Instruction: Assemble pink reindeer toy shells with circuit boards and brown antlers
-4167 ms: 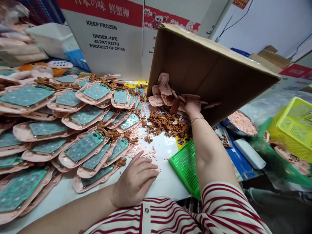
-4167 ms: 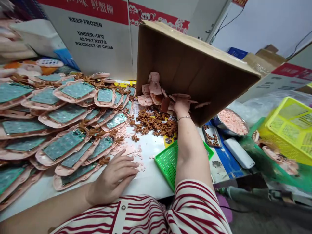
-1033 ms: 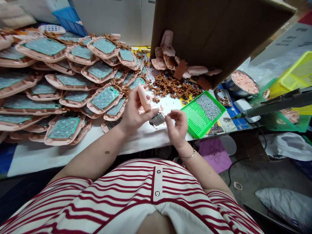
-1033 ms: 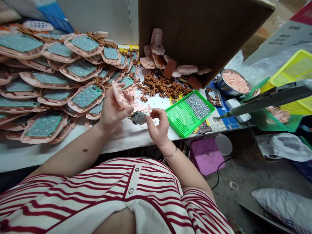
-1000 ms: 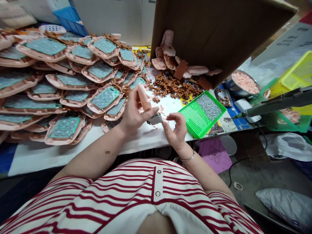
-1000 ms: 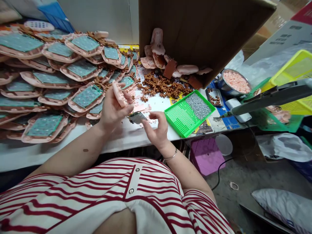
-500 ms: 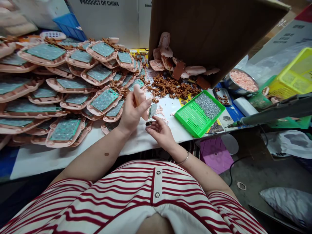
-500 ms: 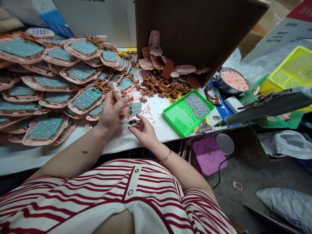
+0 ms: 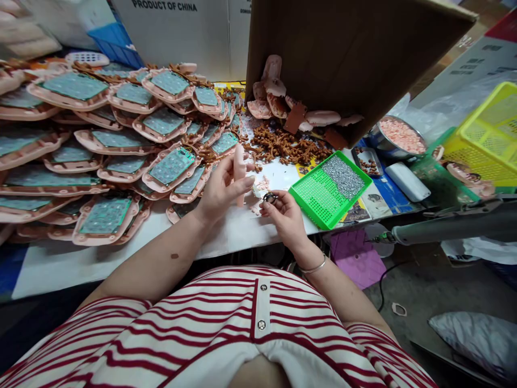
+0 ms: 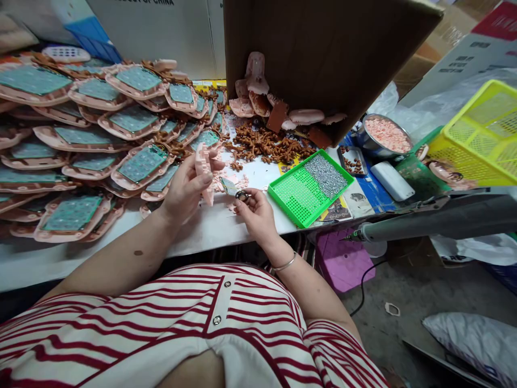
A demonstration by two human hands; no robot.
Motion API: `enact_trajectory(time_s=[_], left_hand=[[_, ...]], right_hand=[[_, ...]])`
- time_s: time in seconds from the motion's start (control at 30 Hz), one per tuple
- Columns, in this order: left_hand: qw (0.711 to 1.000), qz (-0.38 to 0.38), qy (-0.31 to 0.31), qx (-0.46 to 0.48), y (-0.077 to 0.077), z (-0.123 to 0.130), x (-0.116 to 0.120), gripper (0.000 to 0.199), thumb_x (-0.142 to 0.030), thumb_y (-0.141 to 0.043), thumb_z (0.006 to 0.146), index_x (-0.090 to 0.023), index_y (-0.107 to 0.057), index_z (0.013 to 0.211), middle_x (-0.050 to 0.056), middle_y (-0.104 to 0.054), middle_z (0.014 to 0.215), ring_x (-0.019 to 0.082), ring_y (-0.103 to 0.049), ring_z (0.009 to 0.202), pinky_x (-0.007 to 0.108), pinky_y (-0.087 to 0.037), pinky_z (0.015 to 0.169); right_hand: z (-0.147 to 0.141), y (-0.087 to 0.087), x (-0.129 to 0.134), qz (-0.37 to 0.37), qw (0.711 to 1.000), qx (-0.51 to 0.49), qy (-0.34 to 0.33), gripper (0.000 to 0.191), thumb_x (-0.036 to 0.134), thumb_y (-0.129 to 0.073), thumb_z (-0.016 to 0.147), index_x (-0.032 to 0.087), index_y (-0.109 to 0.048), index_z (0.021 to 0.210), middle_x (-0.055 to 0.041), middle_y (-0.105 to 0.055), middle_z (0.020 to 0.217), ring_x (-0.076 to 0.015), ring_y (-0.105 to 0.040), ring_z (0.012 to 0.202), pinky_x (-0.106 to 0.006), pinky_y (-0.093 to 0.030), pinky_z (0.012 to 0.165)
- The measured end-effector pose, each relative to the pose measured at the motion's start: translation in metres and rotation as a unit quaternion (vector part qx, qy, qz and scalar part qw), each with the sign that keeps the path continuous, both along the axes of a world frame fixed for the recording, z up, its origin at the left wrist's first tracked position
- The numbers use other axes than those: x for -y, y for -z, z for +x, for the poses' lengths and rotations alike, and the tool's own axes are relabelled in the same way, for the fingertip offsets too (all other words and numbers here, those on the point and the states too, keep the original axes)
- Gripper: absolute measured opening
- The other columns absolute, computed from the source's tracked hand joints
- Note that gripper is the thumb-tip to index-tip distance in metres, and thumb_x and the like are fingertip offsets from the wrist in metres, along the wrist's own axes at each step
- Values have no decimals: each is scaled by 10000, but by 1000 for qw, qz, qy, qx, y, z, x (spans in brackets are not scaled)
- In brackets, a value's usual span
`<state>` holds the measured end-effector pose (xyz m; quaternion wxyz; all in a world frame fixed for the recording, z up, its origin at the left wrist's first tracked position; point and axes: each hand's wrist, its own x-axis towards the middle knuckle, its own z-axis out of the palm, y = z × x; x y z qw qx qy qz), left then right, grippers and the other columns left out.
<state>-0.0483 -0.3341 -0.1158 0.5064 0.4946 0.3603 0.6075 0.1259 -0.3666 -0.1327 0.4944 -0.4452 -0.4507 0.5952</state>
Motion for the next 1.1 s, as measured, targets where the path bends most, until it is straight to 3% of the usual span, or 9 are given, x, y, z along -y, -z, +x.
enact_trajectory(time_s=[0.13,0.3,0.4,0.5,0.57,0.63,0.83,1.1], left_hand=[[988,-62,115,76,-2,1,5,639,-516,-786,698,-177,-599,1206,102,-684,1099,263,-685,1022,386,-518,918],[964,-130,185,136,-7,3,10,585,-527,-730,739,-174,-625,1194,115,-699,1105,254,-719,893,381,-558,780],[947,-153,231,165,-9,4,12,591,-551,-704,738,-161,-649,1178,131,-722,1084,283,-729,856,424,-564,783],[938,-160,253,176,-9,6,15,569,-559,-702,732,-172,-670,1148,117,-740,1035,316,-726,901,475,-557,849],[938,-164,246,182,-7,9,17,534,-577,-670,758,-189,-676,1124,104,-744,1003,327,-717,947,481,-558,851],[939,-170,231,188,-5,11,18,519,-605,-618,791,-199,-672,1110,98,-741,977,325,-713,948,472,-566,812],[934,-195,195,226,-2,13,16,525,-601,-620,782,-208,-653,1127,94,-722,1049,303,-699,970,425,-569,776],[936,-173,199,234,-2,12,15,564,-585,-623,785,-206,-633,1201,112,-698,1179,320,-687,1041,442,-564,819]], right_hand=[[9,-8,-6,68,996,49,11,363,358,-780,764,262,-573,1046,51,-636,784,-96,-596,650,-256,-505,647],[20,-13,-7,186,965,183,33,286,340,-696,850,279,-609,1115,4,-660,873,-135,-619,748,-307,-534,726],[26,-24,-8,308,910,274,40,267,285,-639,900,303,-624,1166,-22,-676,963,-151,-635,808,-334,-556,777],[27,-39,-11,418,829,370,-5,334,240,-600,927,305,-609,1254,-43,-644,967,-161,-615,835,-338,-565,752],[24,-45,-14,453,788,416,-28,376,234,-578,938,293,-582,1310,-58,-614,978,-173,-606,872,-342,-570,740],[20,-47,-16,470,767,437,-22,412,229,-560,944,278,-544,1353,-71,-605,998,-185,-608,898,-349,-575,732],[13,-46,-20,504,753,423,1,297,187,-554,942,262,-608,1224,-86,-672,1031,-195,-650,925,-358,-575,742],[5,-47,-26,441,807,390,51,119,252,-645,906,232,-664,1021,-66,-715,958,-194,-659,886,-377,-547,772]])
